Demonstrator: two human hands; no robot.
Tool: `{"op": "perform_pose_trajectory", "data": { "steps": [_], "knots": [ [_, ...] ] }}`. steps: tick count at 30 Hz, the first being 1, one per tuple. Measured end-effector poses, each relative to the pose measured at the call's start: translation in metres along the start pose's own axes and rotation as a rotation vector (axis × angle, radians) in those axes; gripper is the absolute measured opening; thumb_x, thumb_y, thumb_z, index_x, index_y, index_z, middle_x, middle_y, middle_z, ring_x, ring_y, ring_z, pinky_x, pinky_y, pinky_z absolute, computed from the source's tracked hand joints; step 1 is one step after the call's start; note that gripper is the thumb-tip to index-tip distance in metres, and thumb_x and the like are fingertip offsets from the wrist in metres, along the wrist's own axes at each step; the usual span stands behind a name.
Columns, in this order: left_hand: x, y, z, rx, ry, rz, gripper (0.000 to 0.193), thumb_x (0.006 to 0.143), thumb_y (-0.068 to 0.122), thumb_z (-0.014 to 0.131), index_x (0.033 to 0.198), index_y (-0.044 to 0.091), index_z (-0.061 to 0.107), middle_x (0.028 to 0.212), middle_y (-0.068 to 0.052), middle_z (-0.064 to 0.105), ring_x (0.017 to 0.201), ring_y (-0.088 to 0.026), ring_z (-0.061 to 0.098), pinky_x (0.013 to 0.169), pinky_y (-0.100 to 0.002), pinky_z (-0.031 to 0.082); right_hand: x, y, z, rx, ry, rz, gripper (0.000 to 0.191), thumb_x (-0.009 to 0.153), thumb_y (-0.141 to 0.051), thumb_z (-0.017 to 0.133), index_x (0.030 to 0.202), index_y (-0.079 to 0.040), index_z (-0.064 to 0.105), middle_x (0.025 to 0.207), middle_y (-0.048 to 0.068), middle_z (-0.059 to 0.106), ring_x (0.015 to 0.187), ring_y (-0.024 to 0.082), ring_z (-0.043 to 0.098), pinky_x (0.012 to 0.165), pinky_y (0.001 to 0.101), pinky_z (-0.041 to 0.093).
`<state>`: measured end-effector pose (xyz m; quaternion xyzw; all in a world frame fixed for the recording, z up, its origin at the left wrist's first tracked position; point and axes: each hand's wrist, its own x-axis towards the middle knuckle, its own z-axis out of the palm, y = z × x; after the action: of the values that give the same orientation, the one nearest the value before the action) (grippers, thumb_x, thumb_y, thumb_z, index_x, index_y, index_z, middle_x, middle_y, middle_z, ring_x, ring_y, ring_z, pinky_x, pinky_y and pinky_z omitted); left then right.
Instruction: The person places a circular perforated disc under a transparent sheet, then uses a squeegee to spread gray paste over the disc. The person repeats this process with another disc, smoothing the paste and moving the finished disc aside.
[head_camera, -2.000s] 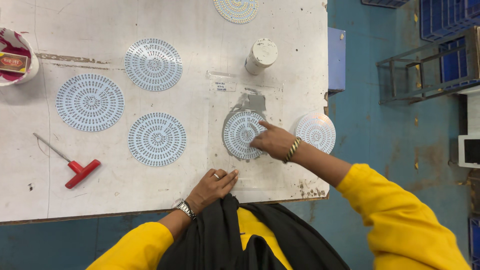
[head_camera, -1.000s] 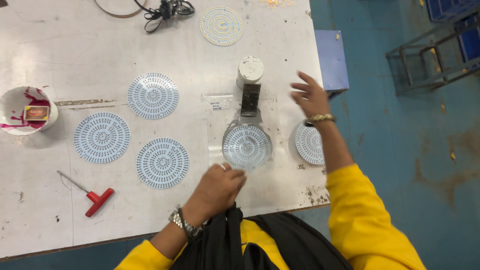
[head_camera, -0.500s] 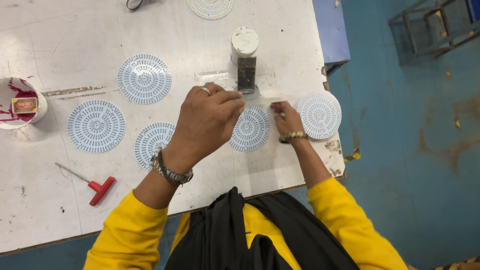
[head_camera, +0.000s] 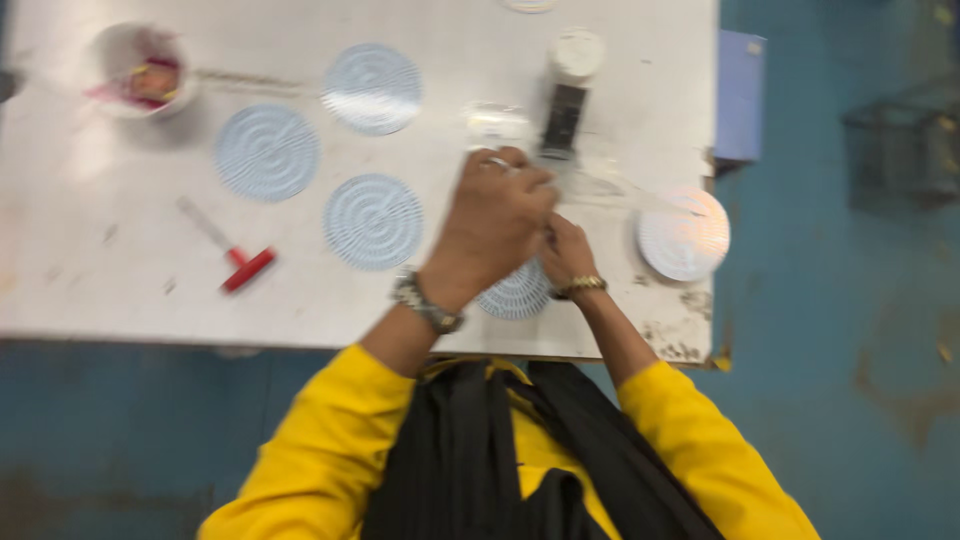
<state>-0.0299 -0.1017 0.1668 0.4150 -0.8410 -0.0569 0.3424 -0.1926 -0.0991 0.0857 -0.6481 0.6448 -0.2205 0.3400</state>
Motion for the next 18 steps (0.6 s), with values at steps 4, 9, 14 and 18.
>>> {"op": "perform_pose_trajectory", "data": {
  "steps": [4, 9, 14, 18],
  "knots": [
    [-0.027, 0.027, 0.016, 0.085, 0.039, -0.063, 0.010, 0.079, 0.010, 0.069, 0.087, 0.009, 0.074, 0.111, -0.005, 0.073, 0.119, -0.028, 0.061, 0.108, -0.049, 0.039, -0.030, 0.020, 0.030, -0.211, -0.034, -0.117, 0.028, 0.097, -0.023, 0.060, 0.116, -0.003, 0.066, 0.103, 0.026, 0.071, 0.096, 0.047, 0.065, 0.080, 0.0519, 0.051],
    [-0.048, 0.049, 0.035, 0.142, 0.059, -0.156, 0.009, 0.081, 0.011, 0.067, 0.084, 0.010, 0.075, 0.110, -0.006, 0.074, 0.123, -0.031, 0.060, 0.113, -0.055, 0.034, -0.074, 0.056, 0.043, 0.104, -0.018, -0.171, 0.048, 0.101, -0.025, 0.062, 0.139, 0.002, 0.053, 0.126, 0.027, 0.066, 0.114, 0.039, 0.064, 0.091, 0.0451, 0.051],
    [-0.053, 0.062, 0.043, 0.180, 0.060, -0.220, 0.012, 0.081, 0.013, 0.065, 0.079, 0.009, 0.076, 0.107, -0.008, 0.074, 0.124, -0.034, 0.060, 0.115, -0.059, 0.032, -0.094, 0.070, 0.045, 0.580, -0.147, 0.335, 0.048, 0.096, -0.026, 0.061, 0.137, -0.002, 0.053, 0.124, 0.011, 0.069, 0.108, 0.021, 0.066, 0.082, 0.0370, 0.056],
    [-0.051, 0.066, 0.045, 0.195, 0.080, -0.253, 0.013, 0.081, 0.013, 0.064, 0.075, 0.009, 0.075, 0.101, -0.010, 0.074, 0.123, -0.035, 0.061, 0.114, -0.061, 0.032, -0.101, 0.057, 0.067, 0.742, -0.281, 0.383, 0.048, 0.108, -0.031, 0.049, 0.148, -0.005, 0.049, 0.137, 0.010, 0.065, 0.117, 0.018, 0.066, 0.092, 0.0331, 0.057]
  ]
}}
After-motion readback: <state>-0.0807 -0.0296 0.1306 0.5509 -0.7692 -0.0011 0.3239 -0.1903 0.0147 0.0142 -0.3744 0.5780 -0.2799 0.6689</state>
